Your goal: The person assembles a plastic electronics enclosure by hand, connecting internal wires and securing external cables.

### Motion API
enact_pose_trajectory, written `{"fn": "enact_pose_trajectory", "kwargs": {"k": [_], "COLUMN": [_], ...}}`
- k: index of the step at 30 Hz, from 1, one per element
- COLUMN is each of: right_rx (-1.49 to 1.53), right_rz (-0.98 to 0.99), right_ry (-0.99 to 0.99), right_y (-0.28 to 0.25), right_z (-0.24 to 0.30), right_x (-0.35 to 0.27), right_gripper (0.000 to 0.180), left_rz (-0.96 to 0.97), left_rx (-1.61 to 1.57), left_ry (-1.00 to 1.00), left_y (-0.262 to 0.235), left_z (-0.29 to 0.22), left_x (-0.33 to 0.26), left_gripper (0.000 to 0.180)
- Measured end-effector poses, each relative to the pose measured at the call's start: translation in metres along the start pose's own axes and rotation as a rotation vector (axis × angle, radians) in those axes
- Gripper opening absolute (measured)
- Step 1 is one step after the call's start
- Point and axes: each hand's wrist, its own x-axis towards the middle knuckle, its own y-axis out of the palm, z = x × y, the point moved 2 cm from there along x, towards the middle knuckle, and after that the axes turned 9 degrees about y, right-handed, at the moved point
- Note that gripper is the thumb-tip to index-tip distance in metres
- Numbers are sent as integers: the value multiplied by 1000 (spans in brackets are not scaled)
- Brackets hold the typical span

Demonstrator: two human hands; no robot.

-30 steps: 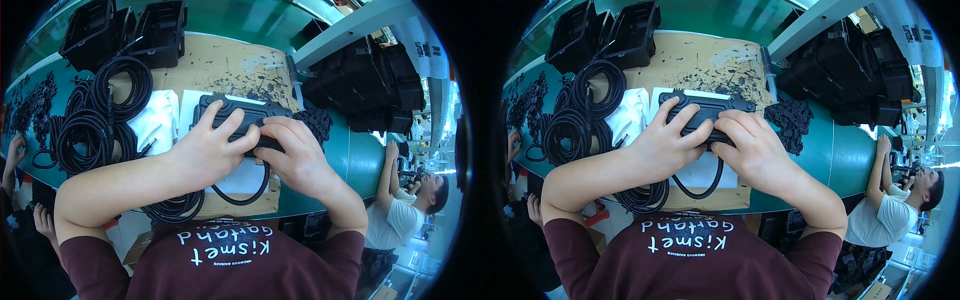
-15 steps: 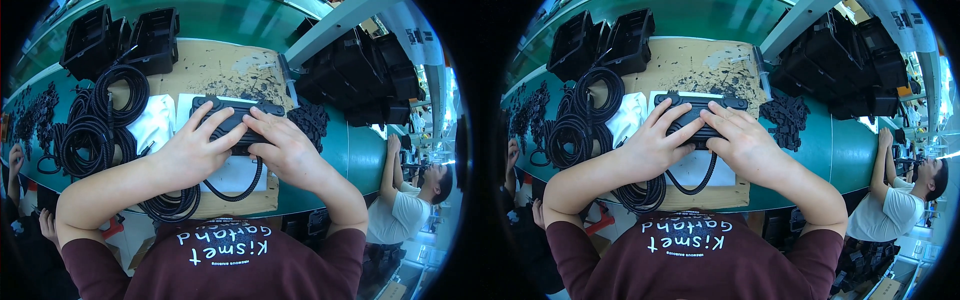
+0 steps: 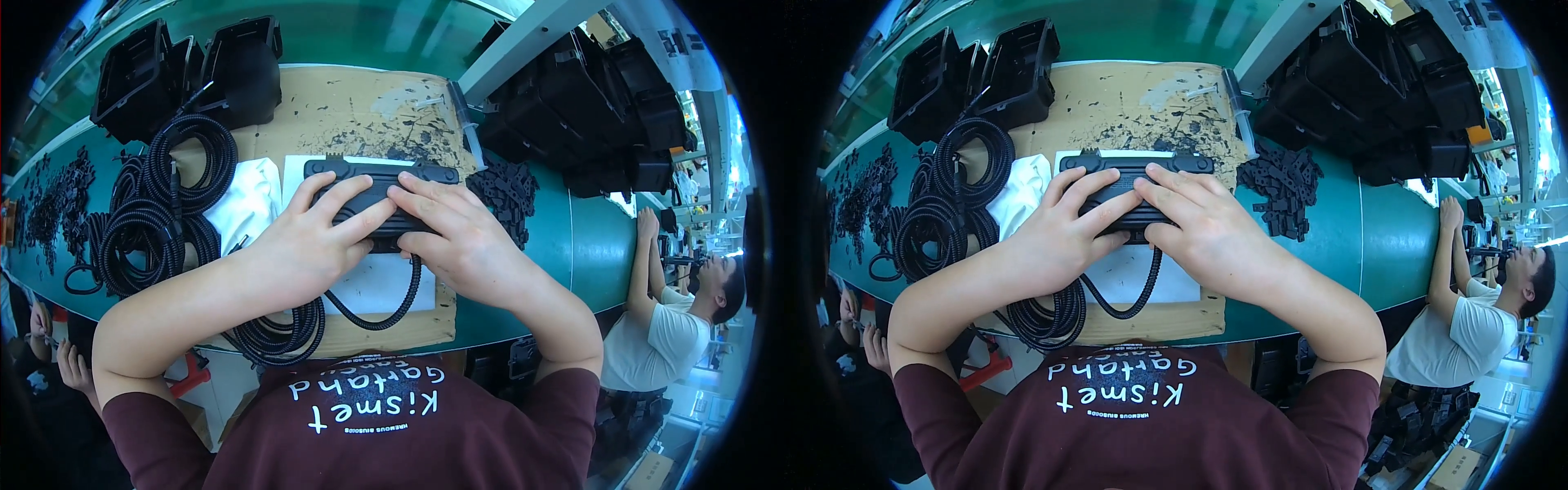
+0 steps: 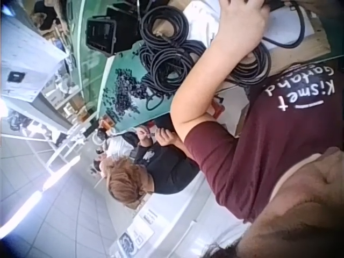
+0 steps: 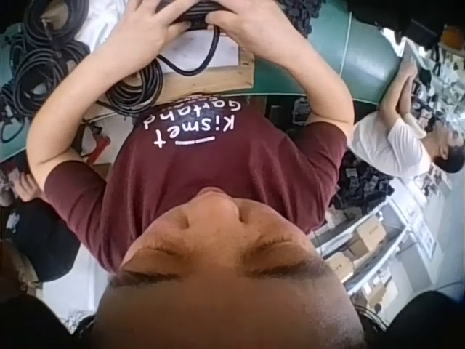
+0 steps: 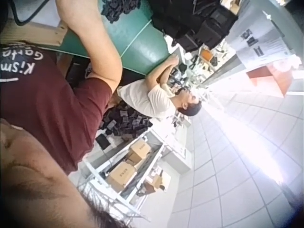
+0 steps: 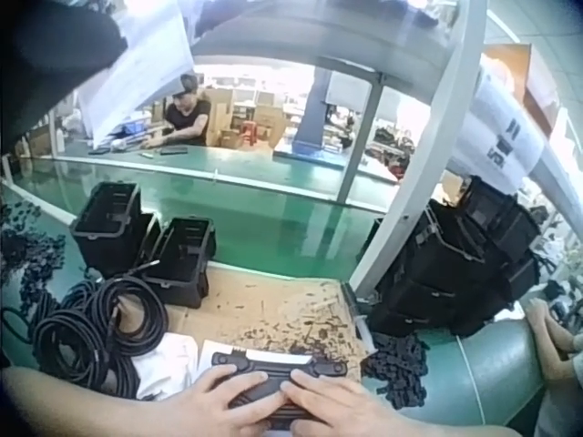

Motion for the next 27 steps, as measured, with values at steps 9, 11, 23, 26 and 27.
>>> {"fn": "enact_pose_trajectory", "kwargs": {"k": [9,11,23,26,27], "right_rx": [16,15,-14,-33,-27], "right_rz": [-18,-25,7,22,29], "right_ry": [12,10,-7,-5,5], "right_y": [1,1,1,0,1], "right_z": [0,0,0,1,1], "right_x": [-1,-1,-4,-5,-6], "right_gripper": [15,15,13,12,12], "left_rz": [58,84,120,-3,6], "left_rx": [75,77,-250,-347,-381], "left_ry": [34,64,49,-254,-368], "left_y": [-2,-3,-22,-36,-38], "left_z": [-3,3,16,21,23], "left_x": [7,5,-3,-10,-17], "left_gripper": [18,18,32,62,75]}}
